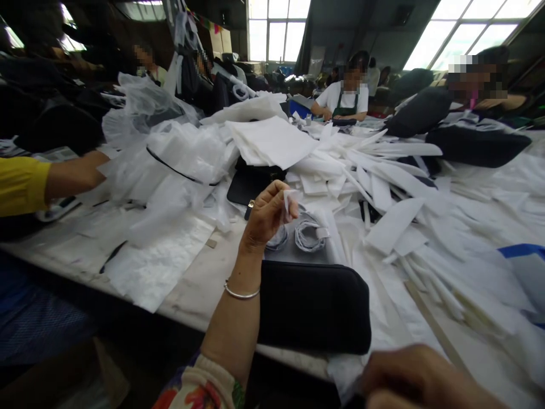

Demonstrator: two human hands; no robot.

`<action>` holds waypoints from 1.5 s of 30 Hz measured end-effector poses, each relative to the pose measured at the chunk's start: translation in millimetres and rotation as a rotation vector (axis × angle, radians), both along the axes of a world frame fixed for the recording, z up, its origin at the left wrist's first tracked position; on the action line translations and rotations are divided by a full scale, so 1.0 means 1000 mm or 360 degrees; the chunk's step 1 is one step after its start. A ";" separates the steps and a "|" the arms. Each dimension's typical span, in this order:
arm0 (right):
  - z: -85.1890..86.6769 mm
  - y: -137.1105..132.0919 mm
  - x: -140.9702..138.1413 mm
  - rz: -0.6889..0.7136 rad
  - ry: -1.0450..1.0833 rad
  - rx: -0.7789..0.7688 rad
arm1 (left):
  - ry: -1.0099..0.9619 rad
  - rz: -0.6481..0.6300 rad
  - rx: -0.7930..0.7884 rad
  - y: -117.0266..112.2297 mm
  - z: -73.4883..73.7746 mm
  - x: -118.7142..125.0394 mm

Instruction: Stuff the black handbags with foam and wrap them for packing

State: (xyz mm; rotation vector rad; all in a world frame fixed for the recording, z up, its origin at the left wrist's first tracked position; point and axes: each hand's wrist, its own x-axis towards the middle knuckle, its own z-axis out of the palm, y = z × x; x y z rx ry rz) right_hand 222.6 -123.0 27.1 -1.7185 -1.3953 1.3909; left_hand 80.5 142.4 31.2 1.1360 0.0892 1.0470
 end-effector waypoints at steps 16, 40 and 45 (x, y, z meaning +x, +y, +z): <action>-0.038 0.176 -0.010 -0.0008 -0.1014 0.1368 | 0.0024 -0.0060 -0.0090 -0.002 0.002 0.001; -0.047 0.119 -0.042 0.0145 -0.1008 0.1527 | 0.1651 0.0662 0.0915 0.021 -0.033 0.016; -0.054 0.098 -0.039 0.0213 -0.0992 0.1713 | 0.1634 0.0660 0.0983 0.019 -0.033 0.015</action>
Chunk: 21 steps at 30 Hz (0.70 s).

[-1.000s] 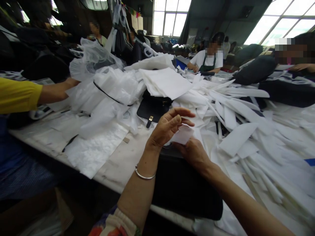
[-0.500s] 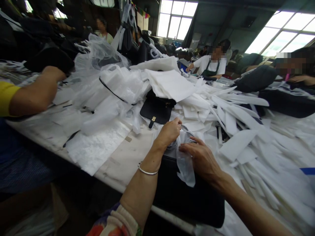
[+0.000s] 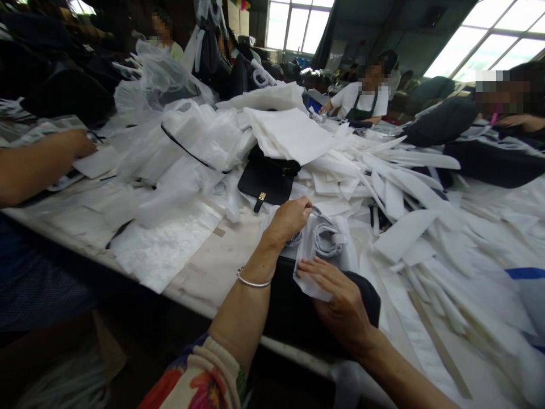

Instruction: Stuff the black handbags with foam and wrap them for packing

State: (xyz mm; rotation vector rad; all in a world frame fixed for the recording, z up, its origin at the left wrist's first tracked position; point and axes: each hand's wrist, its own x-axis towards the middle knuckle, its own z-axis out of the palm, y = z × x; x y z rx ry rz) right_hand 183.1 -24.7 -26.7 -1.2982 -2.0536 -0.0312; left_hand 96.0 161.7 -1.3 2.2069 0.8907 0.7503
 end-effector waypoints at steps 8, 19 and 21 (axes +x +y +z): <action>-0.006 0.002 -0.003 0.0087 -0.0210 0.0216 | -0.0595 -0.0199 0.0211 -0.001 0.003 0.012; -0.016 -0.032 -0.001 0.0322 -0.0233 0.0124 | -0.0530 -0.0338 0.0317 0.001 -0.009 0.022; -0.020 -0.038 -0.002 0.0334 -0.0248 0.0069 | -0.0557 -0.0322 0.0330 -0.001 -0.005 0.023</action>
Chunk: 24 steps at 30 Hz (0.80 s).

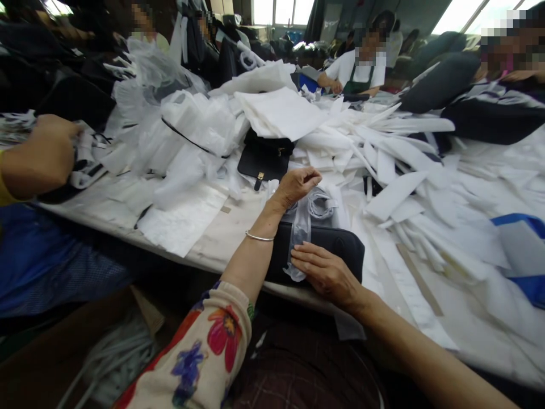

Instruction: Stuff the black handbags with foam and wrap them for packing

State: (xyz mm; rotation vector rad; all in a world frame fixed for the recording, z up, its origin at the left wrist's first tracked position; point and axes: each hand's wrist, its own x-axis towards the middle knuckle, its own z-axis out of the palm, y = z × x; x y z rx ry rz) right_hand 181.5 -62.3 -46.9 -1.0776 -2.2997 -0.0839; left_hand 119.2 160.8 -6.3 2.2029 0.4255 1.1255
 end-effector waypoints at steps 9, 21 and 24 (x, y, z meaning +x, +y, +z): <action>-0.009 -0.012 0.001 -0.0006 0.0212 -0.0160 | 0.0631 -0.0409 0.0511 -0.092 -0.016 -0.093; 0.025 -0.094 0.043 -0.0469 0.0489 -0.0665 | 0.0914 -0.0260 0.1016 -0.147 -0.062 -0.148; 0.005 -0.143 0.056 -0.0517 -0.0113 -0.0673 | 0.0791 -0.0288 0.1064 -0.145 -0.065 -0.150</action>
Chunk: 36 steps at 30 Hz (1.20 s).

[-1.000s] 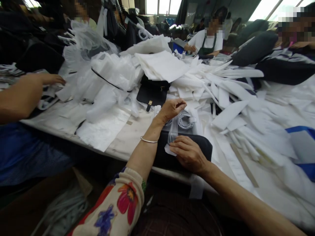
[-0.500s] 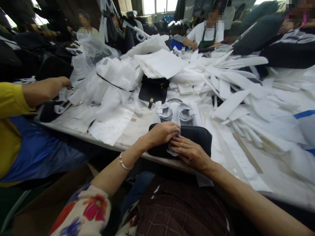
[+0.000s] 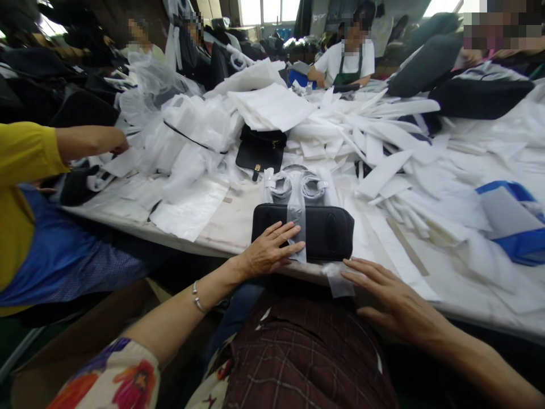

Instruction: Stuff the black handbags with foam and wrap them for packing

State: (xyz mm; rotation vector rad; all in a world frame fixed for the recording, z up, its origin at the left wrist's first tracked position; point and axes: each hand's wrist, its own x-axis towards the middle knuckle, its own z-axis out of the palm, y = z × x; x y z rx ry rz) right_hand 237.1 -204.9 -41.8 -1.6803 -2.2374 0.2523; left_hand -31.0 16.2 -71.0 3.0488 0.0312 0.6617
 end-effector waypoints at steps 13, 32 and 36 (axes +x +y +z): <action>-0.023 0.024 -0.048 -0.0080 0.0020 0.0839 | -0.0174 -0.0023 0.0016 -0.005 -0.004 -0.001; 0.000 0.044 -0.105 -0.0189 0.0910 0.0589 | -0.0060 0.0054 -0.0072 -0.016 -0.002 0.001; 0.023 0.067 -0.102 0.0233 0.0664 0.0234 | -0.0311 0.0254 0.0048 -0.030 -0.019 0.012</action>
